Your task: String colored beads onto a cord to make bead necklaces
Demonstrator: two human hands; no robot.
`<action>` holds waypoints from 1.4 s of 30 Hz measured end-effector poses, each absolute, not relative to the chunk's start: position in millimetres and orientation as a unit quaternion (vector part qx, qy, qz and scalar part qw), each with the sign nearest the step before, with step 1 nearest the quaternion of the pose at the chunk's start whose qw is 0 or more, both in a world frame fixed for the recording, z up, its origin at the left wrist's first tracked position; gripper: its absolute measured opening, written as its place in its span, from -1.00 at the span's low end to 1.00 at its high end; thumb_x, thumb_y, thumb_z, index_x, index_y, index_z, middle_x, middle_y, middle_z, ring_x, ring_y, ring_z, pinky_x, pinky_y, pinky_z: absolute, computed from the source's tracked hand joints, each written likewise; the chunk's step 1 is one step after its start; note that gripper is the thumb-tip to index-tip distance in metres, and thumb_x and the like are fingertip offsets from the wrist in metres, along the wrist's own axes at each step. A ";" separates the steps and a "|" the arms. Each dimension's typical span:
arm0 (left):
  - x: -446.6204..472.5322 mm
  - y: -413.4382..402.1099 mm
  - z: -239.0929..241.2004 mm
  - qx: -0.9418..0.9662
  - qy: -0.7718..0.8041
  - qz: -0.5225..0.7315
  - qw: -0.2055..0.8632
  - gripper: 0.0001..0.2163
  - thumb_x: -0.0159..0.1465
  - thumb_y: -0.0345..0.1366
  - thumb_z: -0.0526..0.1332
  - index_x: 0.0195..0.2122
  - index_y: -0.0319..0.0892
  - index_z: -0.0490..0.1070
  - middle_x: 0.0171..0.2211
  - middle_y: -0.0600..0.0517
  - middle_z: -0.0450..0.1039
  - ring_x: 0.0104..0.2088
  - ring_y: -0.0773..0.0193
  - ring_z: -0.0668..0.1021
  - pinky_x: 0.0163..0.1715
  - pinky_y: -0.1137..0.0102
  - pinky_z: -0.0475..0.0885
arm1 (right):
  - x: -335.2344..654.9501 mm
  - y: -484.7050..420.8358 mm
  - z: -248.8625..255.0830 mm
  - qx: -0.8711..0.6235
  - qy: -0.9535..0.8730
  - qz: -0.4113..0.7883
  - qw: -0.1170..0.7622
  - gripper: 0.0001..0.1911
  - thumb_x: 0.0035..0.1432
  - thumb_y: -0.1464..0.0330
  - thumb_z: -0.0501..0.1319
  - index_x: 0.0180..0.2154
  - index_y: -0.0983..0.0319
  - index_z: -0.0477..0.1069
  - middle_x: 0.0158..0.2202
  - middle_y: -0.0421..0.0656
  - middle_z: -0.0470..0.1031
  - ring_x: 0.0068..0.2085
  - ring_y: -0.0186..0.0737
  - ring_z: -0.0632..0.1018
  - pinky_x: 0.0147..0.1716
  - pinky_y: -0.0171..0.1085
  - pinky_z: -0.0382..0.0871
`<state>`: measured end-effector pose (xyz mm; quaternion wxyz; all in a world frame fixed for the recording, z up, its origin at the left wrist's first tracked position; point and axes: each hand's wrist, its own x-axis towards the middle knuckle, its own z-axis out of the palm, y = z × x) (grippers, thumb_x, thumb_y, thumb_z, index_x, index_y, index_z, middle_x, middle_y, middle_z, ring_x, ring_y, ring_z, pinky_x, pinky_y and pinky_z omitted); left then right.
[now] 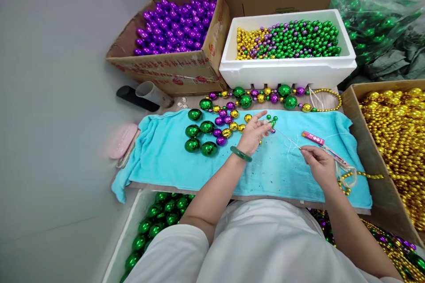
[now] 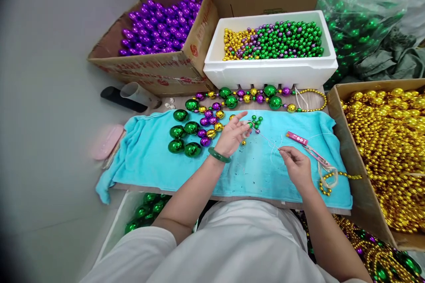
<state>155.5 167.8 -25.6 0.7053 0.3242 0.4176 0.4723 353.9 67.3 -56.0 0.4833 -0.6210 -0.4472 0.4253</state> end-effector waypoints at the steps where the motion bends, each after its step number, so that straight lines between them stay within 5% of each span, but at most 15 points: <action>1: 157.6 163.4 -25.1 0.324 0.418 0.460 0.713 -0.43 -0.04 -0.36 0.40 0.03 -0.15 0.31 -0.42 0.14 0.40 -0.43 0.41 0.50 -0.45 0.49 0.29 | 351.3 68.1 -57.3 -0.617 -0.445 0.437 0.480 -0.80 0.06 0.24 0.25 -0.37 0.25 0.48 -0.61 -0.27 0.27 -0.56 -0.40 0.22 -0.60 -0.36 0.08; 11: 153.2 143.0 -26.6 0.376 0.492 0.432 0.656 -0.45 0.00 -0.34 0.34 0.05 -0.19 0.25 -0.41 0.12 0.42 -0.43 0.43 0.45 -0.43 0.49 0.28 | 331.6 80.4 -53.0 -0.592 -0.440 0.557 0.381 -0.76 0.06 0.22 0.19 -0.29 0.25 0.41 -0.58 -0.26 0.35 -0.57 -0.39 0.31 -0.57 -0.36 0.17; 17: 147.6 134.3 -28.0 0.486 0.472 0.338 0.654 -0.59 0.11 -0.27 0.28 0.00 -0.18 0.33 -0.27 0.00 0.50 -0.32 0.34 0.50 -0.35 0.45 0.34 | 316.3 95.6 -40.8 -0.565 -0.397 0.586 0.424 -0.76 -0.05 0.19 0.25 -0.42 0.24 0.37 -0.63 -0.26 0.37 -0.60 -0.40 0.31 -0.61 -0.37 0.17; 21: 116.9 156.2 -32.9 0.662 0.572 0.296 0.383 -0.78 0.24 -0.25 0.16 -0.13 -0.17 0.45 -0.11 -0.07 0.48 -0.11 0.20 0.48 -0.11 0.33 0.35 | 317.3 98.9 -39.6 -0.569 -0.375 0.566 0.464 -0.77 -0.05 0.21 0.26 -0.41 0.23 0.37 -0.64 -0.27 0.36 -0.61 -0.42 0.28 -0.62 -0.38 0.14; 25: 69.2 196.9 -32.7 0.713 0.680 0.152 0.084 -0.75 0.28 -0.30 0.09 -0.09 -0.24 0.45 -0.08 -0.15 0.40 -0.02 0.08 0.40 0.04 0.20 0.24 | 325.2 97.4 -42.4 -0.573 -0.369 0.557 0.474 -0.77 -0.06 0.20 0.27 -0.43 0.24 0.37 -0.67 -0.28 0.34 -0.63 -0.42 0.26 -0.64 -0.39 0.11; 42: 60.7 266.5 -39.2 0.713 0.695 -0.021 0.093 -0.71 0.19 -0.24 0.15 -0.12 -0.24 0.50 -0.16 -0.23 0.52 -0.11 -0.05 0.51 -0.13 0.20 0.36 | 342.4 87.7 -57.1 -0.594 -0.345 0.548 0.478 -0.76 -0.02 0.21 0.28 -0.41 0.25 0.38 -0.64 -0.26 0.36 -0.61 -0.42 0.29 -0.64 -0.40 0.13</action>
